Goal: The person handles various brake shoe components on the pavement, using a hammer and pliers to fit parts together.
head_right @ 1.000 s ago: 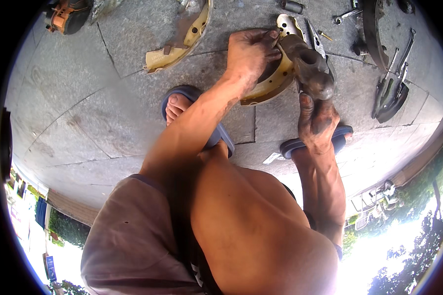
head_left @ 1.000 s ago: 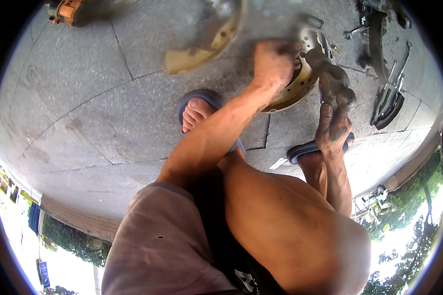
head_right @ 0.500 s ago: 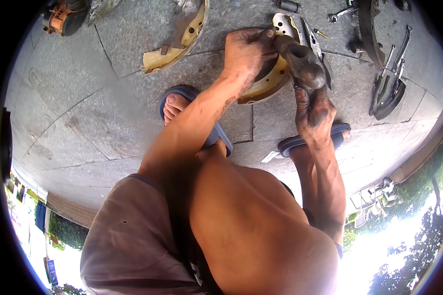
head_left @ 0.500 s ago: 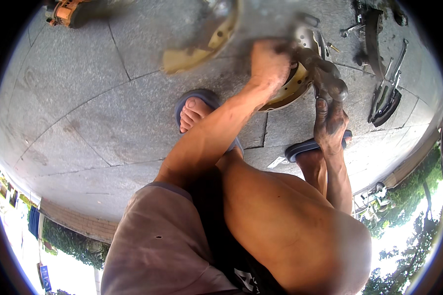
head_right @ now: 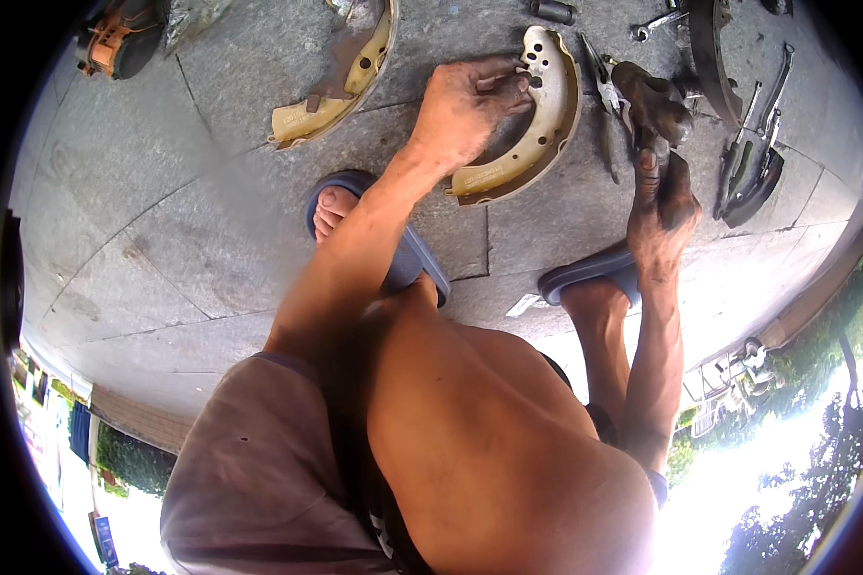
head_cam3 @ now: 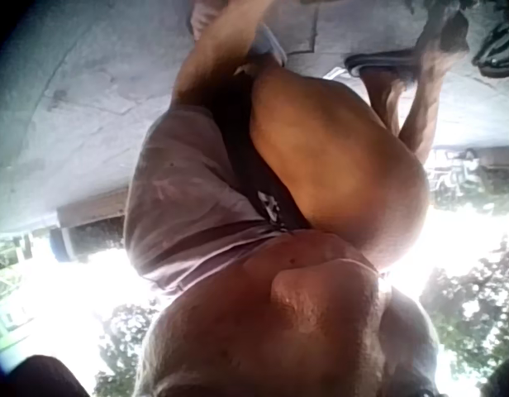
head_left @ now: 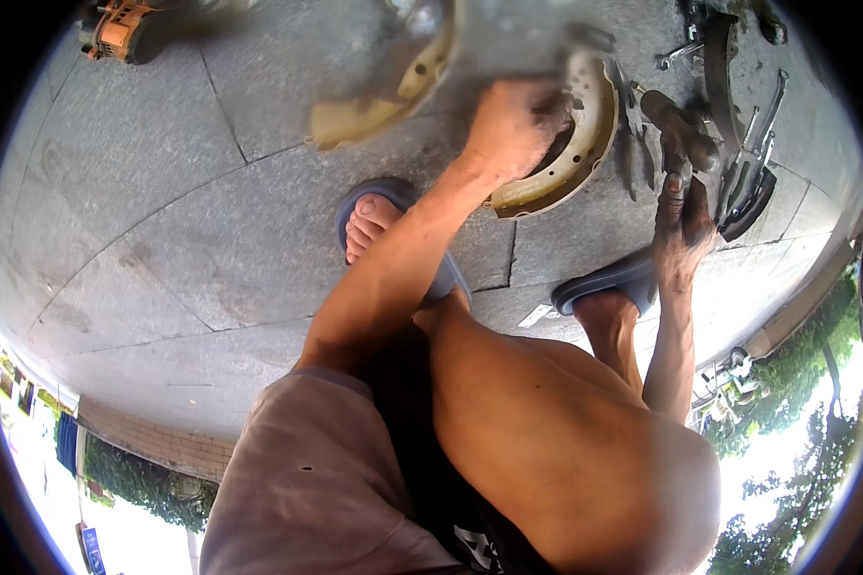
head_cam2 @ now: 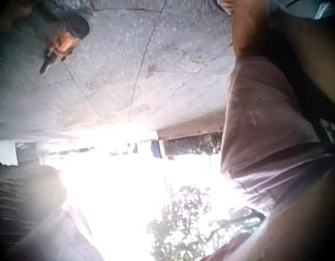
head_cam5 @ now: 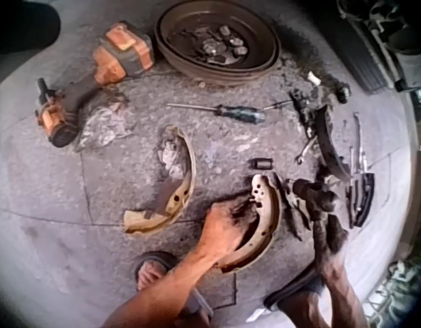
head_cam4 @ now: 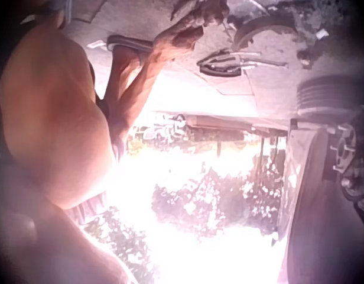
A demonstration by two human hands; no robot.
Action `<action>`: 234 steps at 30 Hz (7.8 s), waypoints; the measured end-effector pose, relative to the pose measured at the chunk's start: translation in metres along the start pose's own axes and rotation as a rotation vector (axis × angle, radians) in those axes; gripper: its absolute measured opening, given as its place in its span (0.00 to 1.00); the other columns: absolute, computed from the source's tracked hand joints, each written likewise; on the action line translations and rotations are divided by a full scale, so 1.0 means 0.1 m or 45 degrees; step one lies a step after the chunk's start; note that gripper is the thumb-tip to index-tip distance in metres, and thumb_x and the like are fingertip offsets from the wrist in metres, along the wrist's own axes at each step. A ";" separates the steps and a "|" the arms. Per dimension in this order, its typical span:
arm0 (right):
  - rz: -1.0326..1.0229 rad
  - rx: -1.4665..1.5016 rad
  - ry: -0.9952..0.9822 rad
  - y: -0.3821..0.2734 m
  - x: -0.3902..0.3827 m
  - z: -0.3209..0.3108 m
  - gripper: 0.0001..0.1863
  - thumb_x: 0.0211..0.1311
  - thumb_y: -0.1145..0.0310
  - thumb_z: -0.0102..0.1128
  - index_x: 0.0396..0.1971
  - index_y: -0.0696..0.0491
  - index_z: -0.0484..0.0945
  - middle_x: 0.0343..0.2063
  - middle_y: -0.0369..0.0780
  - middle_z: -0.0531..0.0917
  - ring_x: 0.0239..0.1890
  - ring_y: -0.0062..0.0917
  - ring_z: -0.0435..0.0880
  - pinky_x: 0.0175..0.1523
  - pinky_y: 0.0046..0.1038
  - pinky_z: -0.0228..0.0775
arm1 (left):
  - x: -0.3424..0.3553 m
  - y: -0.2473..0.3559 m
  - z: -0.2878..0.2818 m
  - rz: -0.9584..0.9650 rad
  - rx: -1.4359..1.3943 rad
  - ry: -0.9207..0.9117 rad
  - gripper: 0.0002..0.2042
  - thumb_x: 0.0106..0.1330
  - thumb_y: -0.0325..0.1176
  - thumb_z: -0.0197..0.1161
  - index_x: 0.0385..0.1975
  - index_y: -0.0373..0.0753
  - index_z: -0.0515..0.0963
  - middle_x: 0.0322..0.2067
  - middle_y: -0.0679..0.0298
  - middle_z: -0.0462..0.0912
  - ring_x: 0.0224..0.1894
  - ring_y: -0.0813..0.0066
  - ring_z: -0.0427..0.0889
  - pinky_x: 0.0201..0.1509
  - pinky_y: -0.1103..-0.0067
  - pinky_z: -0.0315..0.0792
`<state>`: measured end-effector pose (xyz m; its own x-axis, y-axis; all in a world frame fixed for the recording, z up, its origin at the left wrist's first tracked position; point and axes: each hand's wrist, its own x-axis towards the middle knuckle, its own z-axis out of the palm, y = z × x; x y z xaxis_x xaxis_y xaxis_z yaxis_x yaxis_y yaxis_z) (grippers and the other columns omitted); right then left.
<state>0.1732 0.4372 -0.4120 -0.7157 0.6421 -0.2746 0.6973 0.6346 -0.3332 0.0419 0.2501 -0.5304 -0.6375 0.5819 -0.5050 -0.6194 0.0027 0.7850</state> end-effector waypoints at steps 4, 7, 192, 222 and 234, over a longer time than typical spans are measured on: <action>-0.039 -0.143 0.076 0.18 0.11 0.07 0.23 0.70 0.49 0.57 0.44 0.56 0.80 0.27 0.52 0.84 0.32 0.46 0.86 0.38 0.40 0.74 | 0.03 -0.05 -0.07 0.024 0.024 -0.123 0.17 0.68 0.19 0.59 0.55 0.24 0.74 0.48 0.53 0.83 0.45 0.71 0.84 0.54 0.78 0.81; -0.048 -0.198 0.108 0.28 0.14 0.07 0.22 0.69 0.49 0.58 0.43 0.56 0.80 0.28 0.52 0.85 0.33 0.46 0.87 0.38 0.41 0.75 | 0.03 -0.05 -0.11 0.076 0.067 -0.185 0.17 0.68 0.19 0.58 0.56 0.24 0.74 0.48 0.53 0.83 0.46 0.71 0.84 0.55 0.78 0.81; -1.613 -0.757 -0.179 -2.33 3.53 0.52 0.10 0.57 0.67 0.61 0.34 0.38 0.88 0.58 0.34 0.77 0.59 0.35 0.76 0.63 0.38 0.67 | -0.02 1.07 -0.97 -0.142 0.701 0.611 0.18 0.69 0.40 0.62 0.25 0.29 0.75 0.15 0.59 0.68 0.25 0.80 0.63 0.28 0.72 0.66; -1.260 0.141 -0.121 -2.97 3.92 0.72 0.22 0.60 0.64 0.61 0.54 0.54 0.80 0.52 0.48 0.82 0.56 0.39 0.81 0.64 0.37 0.69 | -0.05 1.03 -1.00 -0.101 0.642 0.616 0.16 0.70 0.38 0.61 0.26 0.30 0.77 0.17 0.66 0.71 0.25 0.82 0.64 0.28 0.76 0.64; -1.550 -0.010 0.042 -2.88 4.51 1.49 0.27 0.52 0.65 0.61 0.55 0.55 0.78 0.54 0.49 0.80 0.53 0.47 0.79 0.62 0.44 0.70 | -0.03 1.02 -0.99 -0.104 0.753 0.609 0.16 0.69 0.38 0.61 0.27 0.28 0.77 0.17 0.57 0.71 0.24 0.78 0.64 0.30 0.71 0.67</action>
<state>-0.3566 0.4797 -0.5740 -0.9006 -0.3646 0.2367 -0.4293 0.8319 -0.3516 -0.0648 0.1676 -0.4843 -0.8126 0.1458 -0.5642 -0.4105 0.5441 0.7318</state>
